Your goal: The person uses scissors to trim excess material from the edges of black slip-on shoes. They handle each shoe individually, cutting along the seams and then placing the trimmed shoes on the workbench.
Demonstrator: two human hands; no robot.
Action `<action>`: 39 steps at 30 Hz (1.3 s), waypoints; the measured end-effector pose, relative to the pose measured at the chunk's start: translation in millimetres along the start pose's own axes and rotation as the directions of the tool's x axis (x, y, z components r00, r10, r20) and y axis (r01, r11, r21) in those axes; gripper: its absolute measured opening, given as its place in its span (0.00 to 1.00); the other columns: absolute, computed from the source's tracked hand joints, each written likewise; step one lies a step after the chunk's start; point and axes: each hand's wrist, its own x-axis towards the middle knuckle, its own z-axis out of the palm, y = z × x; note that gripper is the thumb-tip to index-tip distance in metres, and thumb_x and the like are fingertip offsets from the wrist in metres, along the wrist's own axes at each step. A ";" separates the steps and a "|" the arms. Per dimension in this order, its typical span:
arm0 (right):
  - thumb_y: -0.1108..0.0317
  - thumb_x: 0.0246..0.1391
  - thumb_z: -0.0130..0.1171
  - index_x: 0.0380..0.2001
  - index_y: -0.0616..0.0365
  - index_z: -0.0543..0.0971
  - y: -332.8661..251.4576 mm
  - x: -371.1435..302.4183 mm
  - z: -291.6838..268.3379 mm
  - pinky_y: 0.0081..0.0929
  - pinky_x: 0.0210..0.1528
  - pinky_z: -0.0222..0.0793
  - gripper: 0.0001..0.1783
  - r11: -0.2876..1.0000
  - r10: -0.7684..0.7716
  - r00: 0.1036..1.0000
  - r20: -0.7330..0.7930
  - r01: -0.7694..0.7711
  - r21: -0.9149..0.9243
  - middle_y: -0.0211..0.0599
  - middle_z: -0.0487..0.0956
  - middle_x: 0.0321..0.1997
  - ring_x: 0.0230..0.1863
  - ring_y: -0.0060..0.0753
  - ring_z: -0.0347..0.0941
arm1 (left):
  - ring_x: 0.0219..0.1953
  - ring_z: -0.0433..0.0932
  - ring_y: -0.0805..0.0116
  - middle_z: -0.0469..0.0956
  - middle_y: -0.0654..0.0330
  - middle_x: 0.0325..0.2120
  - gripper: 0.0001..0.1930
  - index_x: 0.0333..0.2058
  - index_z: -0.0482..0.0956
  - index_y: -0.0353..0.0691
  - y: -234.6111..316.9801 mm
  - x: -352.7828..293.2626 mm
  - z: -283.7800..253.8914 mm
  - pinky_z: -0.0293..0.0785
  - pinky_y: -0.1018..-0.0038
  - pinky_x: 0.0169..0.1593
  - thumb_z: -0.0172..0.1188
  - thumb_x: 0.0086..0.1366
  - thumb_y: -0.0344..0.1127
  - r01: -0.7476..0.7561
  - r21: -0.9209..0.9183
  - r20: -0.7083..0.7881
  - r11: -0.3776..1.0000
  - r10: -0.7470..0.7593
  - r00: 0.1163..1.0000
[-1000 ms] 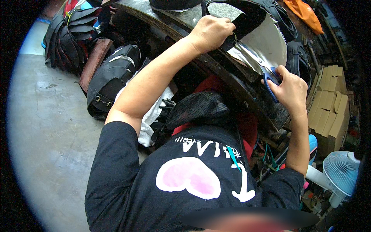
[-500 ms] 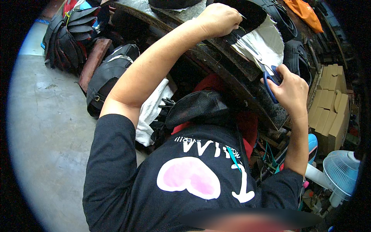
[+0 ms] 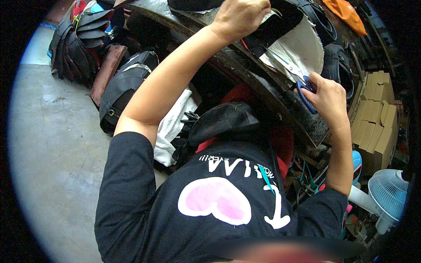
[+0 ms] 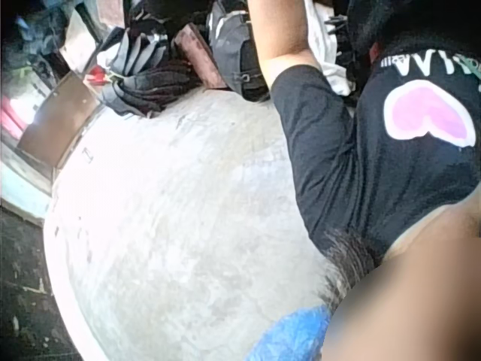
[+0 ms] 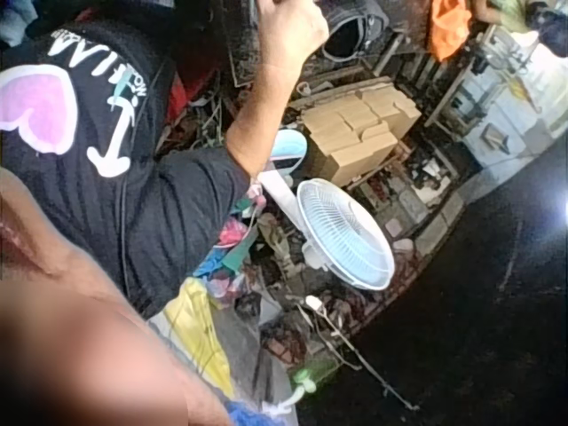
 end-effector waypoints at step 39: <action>0.50 0.44 0.69 0.35 0.48 0.79 16.3 -33.0 24.2 0.43 0.32 0.74 0.19 0.992 0.122 0.987 -0.100 -0.122 0.014 0.41 0.81 0.24 0.29 0.47 0.81 | 0.49 0.77 0.42 0.79 0.40 0.42 0.17 0.38 0.83 0.30 -7.3 25.2 -2.4 0.72 0.56 0.56 0.60 0.52 0.35 0.020 0.214 0.600 0.977 -0.148 0.786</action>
